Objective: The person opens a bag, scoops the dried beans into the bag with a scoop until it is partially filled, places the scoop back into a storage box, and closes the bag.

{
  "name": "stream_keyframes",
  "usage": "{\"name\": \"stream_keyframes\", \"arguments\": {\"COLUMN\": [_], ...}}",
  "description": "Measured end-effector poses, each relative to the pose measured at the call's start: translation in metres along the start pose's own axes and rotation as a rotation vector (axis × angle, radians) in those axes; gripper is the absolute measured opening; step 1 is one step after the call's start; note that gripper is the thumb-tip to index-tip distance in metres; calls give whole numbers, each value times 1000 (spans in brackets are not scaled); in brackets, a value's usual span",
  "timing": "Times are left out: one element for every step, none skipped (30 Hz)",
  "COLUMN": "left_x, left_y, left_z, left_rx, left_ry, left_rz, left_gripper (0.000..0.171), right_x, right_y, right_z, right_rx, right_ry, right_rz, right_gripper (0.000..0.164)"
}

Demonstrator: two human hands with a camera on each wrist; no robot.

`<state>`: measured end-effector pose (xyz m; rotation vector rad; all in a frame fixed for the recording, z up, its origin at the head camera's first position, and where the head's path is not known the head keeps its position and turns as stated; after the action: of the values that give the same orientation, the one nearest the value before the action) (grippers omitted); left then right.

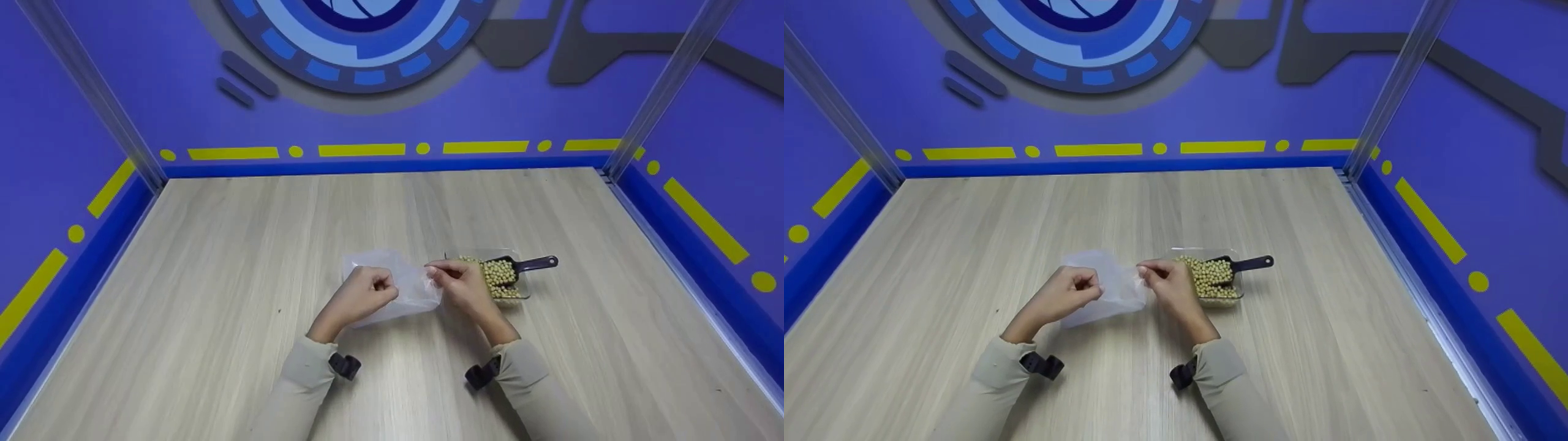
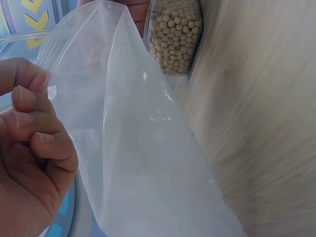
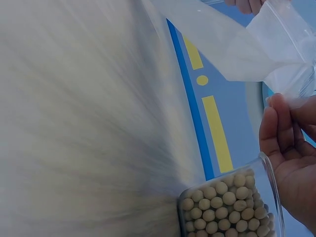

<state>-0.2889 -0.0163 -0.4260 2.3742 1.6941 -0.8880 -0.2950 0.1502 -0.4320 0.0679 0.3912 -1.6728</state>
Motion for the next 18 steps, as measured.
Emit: {"name": "stream_keyframes", "arguments": {"left_x": [0, -1, -1, -2, -2, -3, -3, -4, -4, -5, -5, -6, -6, -6, -7, -7, -7, -7], "left_y": [0, 0, 1, 1, 1, 2, 2, 3, 3, 3, 4, 4, 4, 5, 5, 5, 6, 6], "left_z": [0, 0, 0, 0, 1, 0, 0, 0, 0, 0, -1, -1, -1, -2, -2, -3, -3, -3], "left_rx": [0, -2, -5, -7, -8, -10, -12, -11, -11, -9, -9, -8, -7, -5, -4, -2, 1, 6], "left_ry": [-1, 0, -1, 0, 3, 7, 12, 14, 16, 17, 18, 17, 14, 11, 8, 5, 3, 0], "left_rz": [1, 2, 4, 6, 7, 11, 13, 16, 18, 21, 24, 28, 31, 35, 40, 46, 52, 58], "left_gripper": [23, 23, 23, 23, 23, 23, 23, 24, 24, 24, 24, 24, 24, 23, 22, 22, 21, 21], "right_x": [-1, -2, -3, -4, -4, -4, -5, -4, -4, -4, -4, -4, -4, -4, -4, -5, -5, -6], "right_y": [1, 3, 3, 3, 2, 0, -2, -4, -6, -8, -11, -13, -13, -13, -14, -15, -16, -17], "right_z": [5, 10, 10, 11, 11, 5, -1, -8, -13, -19, -25, -30, -30, -30, -30, -29, -29, -29], "right_rx": [-6, -6, -3, 4, 14, 30, 42, 51, 59, 67, 71, 72, 69, 70, 71, 70, 69, 63], "right_ry": [10, 16, 21, 22, 23, 20, 11, 6, 1, -3, -4, -9, -9, -5, -4, -3, 2, 12], "right_rz": [-3, -5, -10, -15, -19, -25, -32, -37, -42, -45, -46, -47, -44, -41, -38, -34, -32, -31], "right_gripper": [13, 13, 13, 13, 13, 13, 13, 13, 13, 12, 12, 12, 12, 12, 12, 12, 12, 12]}}
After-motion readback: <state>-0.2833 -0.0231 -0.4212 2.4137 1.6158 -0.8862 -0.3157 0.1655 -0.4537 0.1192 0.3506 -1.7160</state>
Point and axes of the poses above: each hand's wrist, its own y-axis away from the middle knuckle, its own x-axis out of the palm, z = x × y, the point moved 9 cm from there along -y, towards the middle knuckle, and after that the axes turned 6 degrees about -z, right-handed, at the moved point
